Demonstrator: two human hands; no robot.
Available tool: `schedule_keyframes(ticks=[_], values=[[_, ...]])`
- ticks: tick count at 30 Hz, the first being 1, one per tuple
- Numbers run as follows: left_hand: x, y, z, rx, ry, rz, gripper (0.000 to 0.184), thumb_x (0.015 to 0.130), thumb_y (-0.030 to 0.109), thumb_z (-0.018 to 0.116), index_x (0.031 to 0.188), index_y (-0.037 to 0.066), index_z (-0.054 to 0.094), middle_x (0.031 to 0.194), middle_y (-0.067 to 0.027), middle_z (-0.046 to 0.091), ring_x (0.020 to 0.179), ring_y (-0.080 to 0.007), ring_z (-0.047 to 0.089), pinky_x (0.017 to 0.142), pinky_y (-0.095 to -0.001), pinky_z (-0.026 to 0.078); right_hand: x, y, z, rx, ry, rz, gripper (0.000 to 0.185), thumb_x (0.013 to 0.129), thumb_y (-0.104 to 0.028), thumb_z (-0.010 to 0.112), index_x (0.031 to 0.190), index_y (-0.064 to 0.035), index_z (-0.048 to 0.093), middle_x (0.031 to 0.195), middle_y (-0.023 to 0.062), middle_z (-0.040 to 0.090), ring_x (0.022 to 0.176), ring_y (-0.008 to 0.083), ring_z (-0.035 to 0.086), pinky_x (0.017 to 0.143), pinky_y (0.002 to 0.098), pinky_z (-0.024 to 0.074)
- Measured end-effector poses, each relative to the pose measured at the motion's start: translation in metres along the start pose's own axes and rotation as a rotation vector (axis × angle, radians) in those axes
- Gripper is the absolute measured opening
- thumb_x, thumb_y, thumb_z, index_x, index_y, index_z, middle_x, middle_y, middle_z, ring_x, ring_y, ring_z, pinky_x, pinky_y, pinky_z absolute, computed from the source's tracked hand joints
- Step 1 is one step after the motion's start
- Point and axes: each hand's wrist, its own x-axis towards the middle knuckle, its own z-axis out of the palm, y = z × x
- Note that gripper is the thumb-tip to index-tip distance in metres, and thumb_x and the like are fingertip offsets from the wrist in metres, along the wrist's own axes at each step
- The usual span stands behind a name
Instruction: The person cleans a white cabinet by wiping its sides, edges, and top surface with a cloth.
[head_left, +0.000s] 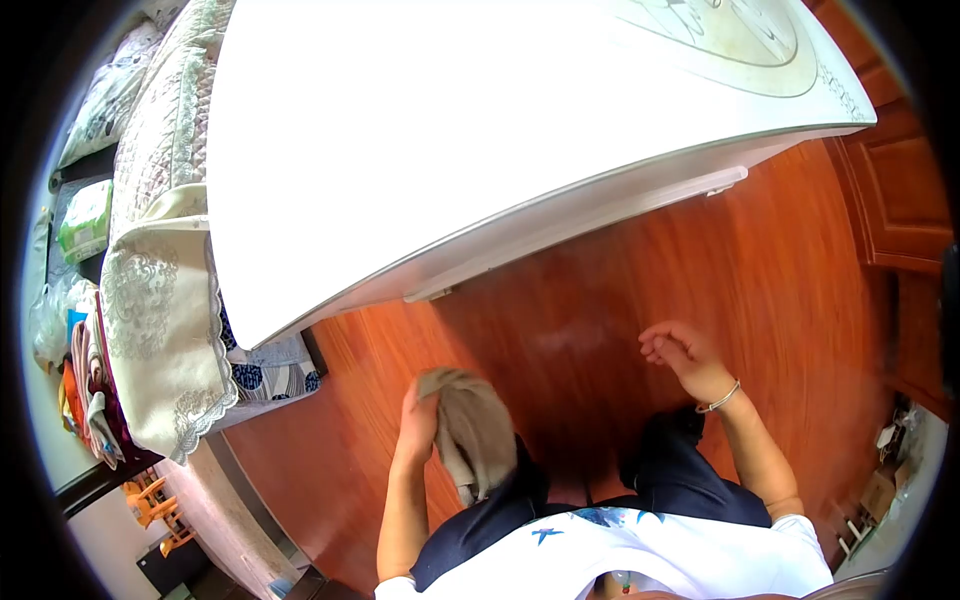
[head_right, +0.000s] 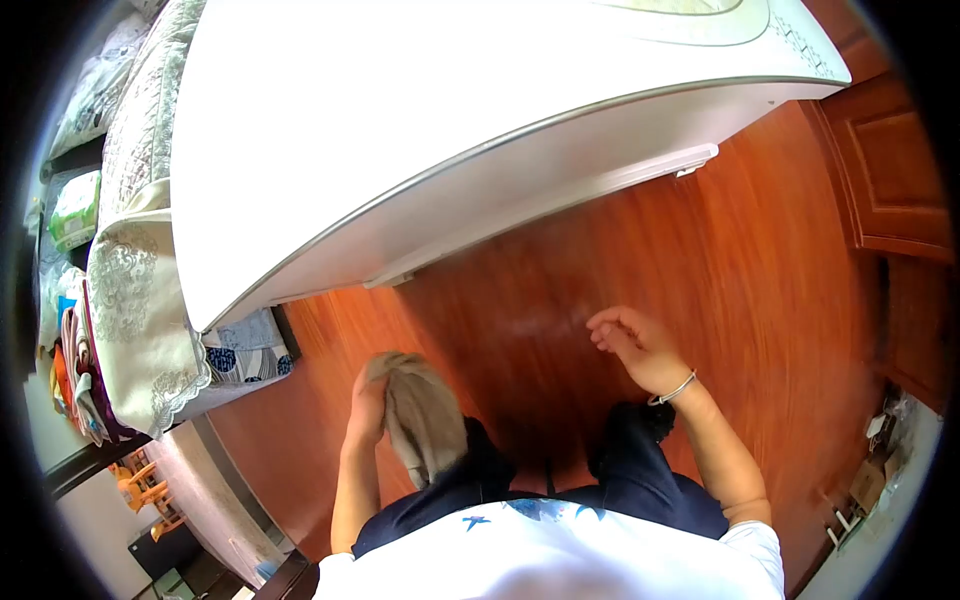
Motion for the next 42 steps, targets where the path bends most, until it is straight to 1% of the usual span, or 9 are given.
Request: schedule_keyframes(ticks=[4,8,11,14,18,25,31,37,42], values=[[-0.029,0.064,0.020,0.149,-0.248,0.315,0.032,0.090,0.013,0.051,0.120,0.001,0.053,0.111,-0.0075,0.059,0.102,-0.0178,0.055,0.089,-0.0306,0.044,-0.004,0.011,0.004,0.025,-0.025,0.034,0.018,0.097,-0.010,0.047,0.108,-0.0004,0.059,0.093,0.0055,0.061,0.087,0.0124,0.058,0.080,0.0257,0.0475],[-0.076,0.123,0.030,0.336,0.020,1.093,0.056,0.085,0.022,0.061,0.132,0.000,0.041,0.133,-0.0163,0.043,0.116,-0.0248,0.048,0.093,-0.0373,0.043,-0.010,0.016,0.002,0.048,-0.015,0.015,0.019,0.096,-0.011,0.049,0.109,-0.0003,0.059,0.093,0.0064,0.062,0.088,0.0128,0.059,0.080,0.0257,0.0473],[-0.092,0.147,0.063,0.015,0.351,1.039,0.068,0.090,0.026,0.055,0.141,-0.005,0.022,0.142,-0.0210,0.033,0.127,-0.0323,0.041,0.107,-0.0447,0.031,-0.010,0.014,-0.005,0.054,0.011,0.015,0.019,0.095,-0.011,0.050,0.108,-0.0004,0.059,0.093,0.0064,0.062,0.087,0.0128,0.059,0.079,0.0256,0.0474],[-0.065,0.185,0.087,1.129,0.466,1.157,0.062,0.095,0.032,0.042,0.142,-0.007,0.028,0.149,-0.0305,0.017,0.138,-0.0427,0.020,0.112,-0.0495,0.016,-0.009,0.011,-0.013,0.041,0.015,-0.011,0.019,0.095,-0.011,0.050,0.108,-0.0005,0.059,0.093,0.0064,0.062,0.086,0.0131,0.059,0.079,0.0256,0.0475],[-0.027,0.253,0.101,1.151,0.452,1.255,0.049,0.100,0.030,0.030,0.129,-0.003,0.050,0.139,-0.0294,0.040,0.131,-0.0421,0.035,0.106,-0.0444,0.031,-0.008,0.014,-0.024,0.052,0.024,-0.037,0.019,0.095,-0.011,0.049,0.108,-0.0004,0.059,0.092,0.0060,0.062,0.086,0.0130,0.059,0.079,0.0257,0.0475],[-0.005,0.300,0.174,1.337,0.192,1.280,0.047,0.098,0.029,0.033,0.138,0.005,0.041,0.144,-0.0196,0.037,0.134,-0.0353,0.034,0.112,-0.0430,0.029,0.001,0.013,-0.028,0.120,0.020,-0.111,0.019,0.096,-0.011,0.048,0.106,0.0007,0.059,0.090,0.0062,0.061,0.085,0.0130,0.059,0.078,0.0259,0.0477],[-0.033,0.249,0.188,1.332,0.371,1.717,0.046,0.080,0.010,0.061,0.125,0.004,0.052,0.130,-0.0112,0.052,0.114,-0.0278,0.053,0.095,-0.0361,0.047,-0.003,0.015,-0.027,0.124,0.032,-0.135,0.019,0.096,-0.011,0.047,0.106,-0.0002,0.059,0.091,0.0072,0.062,0.083,0.0132,0.058,0.077,0.0262,0.0477],[-0.053,0.238,0.079,1.396,0.477,1.340,0.039,0.083,0.005,0.058,0.123,0.008,0.058,0.130,-0.0084,0.054,0.115,-0.0290,0.053,0.095,-0.0400,0.046,-0.010,0.024,-0.042,0.166,0.099,-0.071,0.018,0.096,-0.011,0.047,0.105,-0.0014,0.059,0.090,0.0063,0.062,0.083,0.0129,0.058,0.076,0.0255,0.0472],[-0.035,0.269,0.122,1.334,0.319,1.406,0.031,0.092,0.010,0.049,0.122,0.004,0.057,0.131,-0.0132,0.052,0.118,-0.0371,0.050,0.094,-0.0436,0.046,0.000,0.022,-0.036,0.141,0.077,-0.095,0.018,0.096,-0.011,0.048,0.105,-0.0015,0.060,0.088,0.0061,0.062,0.081,0.0127,0.059,0.075,0.0251,0.0477]])
